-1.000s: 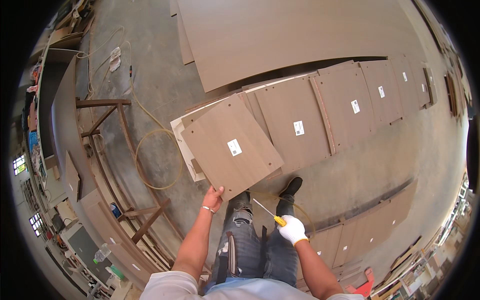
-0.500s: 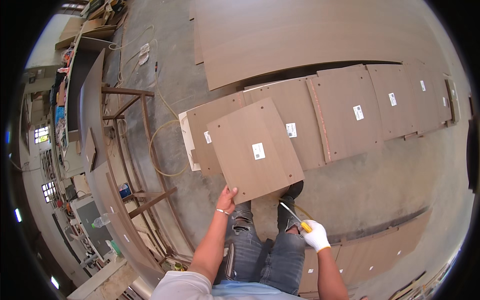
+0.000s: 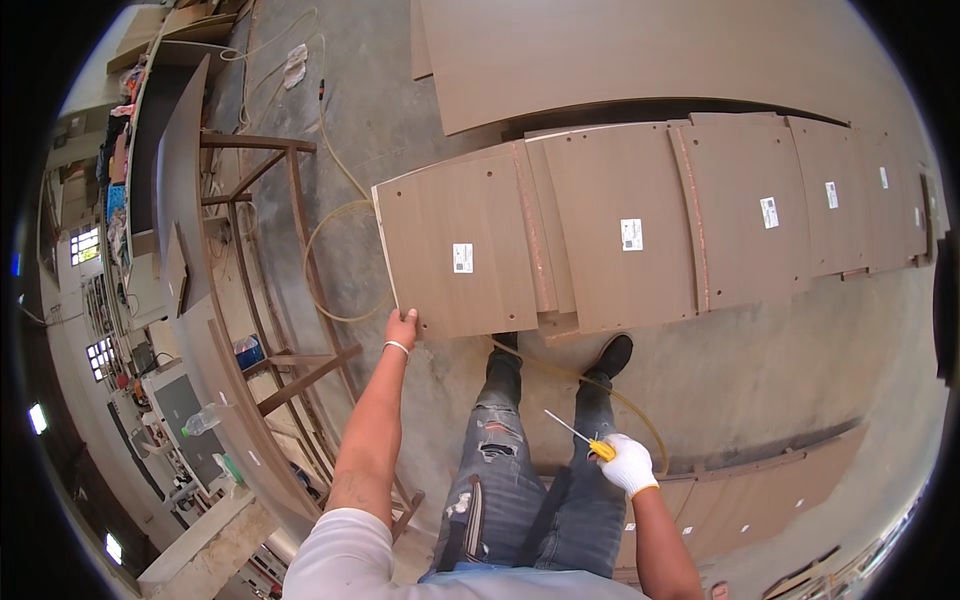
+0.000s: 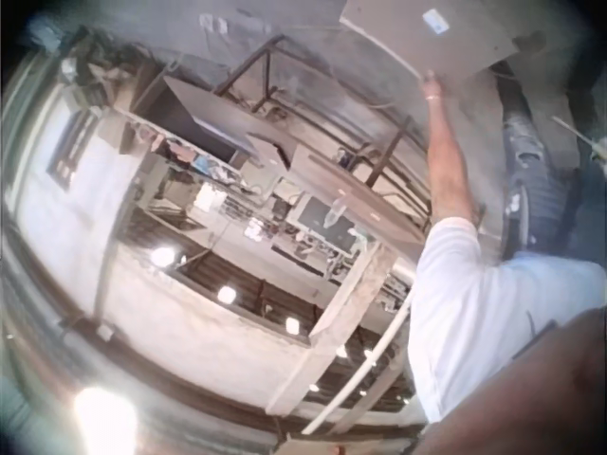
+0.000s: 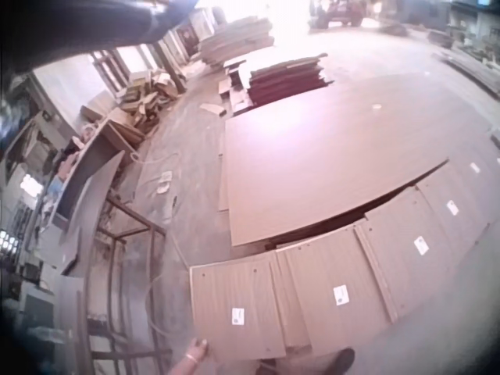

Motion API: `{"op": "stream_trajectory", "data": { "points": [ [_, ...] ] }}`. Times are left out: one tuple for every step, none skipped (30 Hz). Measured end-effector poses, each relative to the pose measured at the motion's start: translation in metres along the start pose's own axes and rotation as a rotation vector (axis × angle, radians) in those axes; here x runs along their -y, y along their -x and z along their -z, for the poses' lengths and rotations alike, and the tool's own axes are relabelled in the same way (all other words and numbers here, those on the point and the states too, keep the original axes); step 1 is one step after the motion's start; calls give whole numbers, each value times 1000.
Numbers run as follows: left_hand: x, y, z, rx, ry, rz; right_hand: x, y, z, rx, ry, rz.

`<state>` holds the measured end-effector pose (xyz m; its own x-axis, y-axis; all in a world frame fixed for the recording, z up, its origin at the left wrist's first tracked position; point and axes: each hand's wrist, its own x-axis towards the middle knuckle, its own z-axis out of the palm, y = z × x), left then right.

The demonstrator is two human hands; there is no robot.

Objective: The person repeatedly picks up flat wooden panels from a floor pile and places them onto a workbench. They handle the panels one at a time, occasionally using a yellow tool to assist with lifting or positioning, and continue stacking them on the bench throughout the clip.

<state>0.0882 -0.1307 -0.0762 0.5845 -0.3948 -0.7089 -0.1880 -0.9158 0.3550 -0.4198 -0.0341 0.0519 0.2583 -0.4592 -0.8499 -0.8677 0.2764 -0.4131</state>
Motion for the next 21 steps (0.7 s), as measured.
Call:
{"op": "stream_trajectory", "data": {
  "points": [
    [-4, 0, -7, -97, -319, -102, 7, -5, -9, -24, 28, 21],
    [-8, 0, -11, -191, -636, -210, 13, -8, -17, -18, 42, -2],
    [23, -17, -5, -137, -467, -258, 27, -12, -16, -1, 63, 1],
    [43, -26, -9, -90, -326, -195, 39, -13, -18, 8, 79, -11],
    [57, -35, -16, -45, -184, -135, 48, -17, -20, 27, 95, -29],
    [56, -38, -22, 11, -45, -79, 55, -19, -25, 13, 87, -44],
    [54, -42, -23, 100, 21, -6, 62, -21, -30, -2, 80, -58],
    [54, -45, -20, 177, 254, 98, 68, -23, -34, -16, 73, -70],
    [53, -47, -16, 253, 483, 206, 76, -25, -36, -9, 81, -81],
    [51, -48, -15, 327, 711, 318, 84, -27, -38, 0, 89, -92],
    [48, -45, -22, 294, 875, 294, 91, -28, -39, 9, 97, -102],
    [59, -45, -29, 248, 1045, 262, 101, -30, -42, 4, 92, -109],
    [69, -42, -38, 197, 1213, 230, 110, -31, -44, 0, 88, -116],
    [70, -36, -55, 148, 1332, 348, 118, -36, -44, -9, 89, -121],
    [61, -24, -71, 96, 1443, 469, 127, -40, -46, -24, 81, -140],
    [50, -15, -81, 88, 1489, 560, 136, -45, -49, -38, 73, -158],
    [32, -3, -88, 84, 1528, 655, 142, -49, -51, -53, 61, -183],
    [29, 4, -94, 132, 1506, 628, 148, -51, -50, -130, 18, -206],
    [31, 10, -100, 173, 1491, 600, 151, -56, -49, -204, -19, -223],
    [33, 16, -106, 213, 1475, 573, 154, -61, -46, -278, -56, -239],
    [31, 22, -111, 247, 1491, 527, 152, -67, -40, -359, -131, -238]
  ]
}}
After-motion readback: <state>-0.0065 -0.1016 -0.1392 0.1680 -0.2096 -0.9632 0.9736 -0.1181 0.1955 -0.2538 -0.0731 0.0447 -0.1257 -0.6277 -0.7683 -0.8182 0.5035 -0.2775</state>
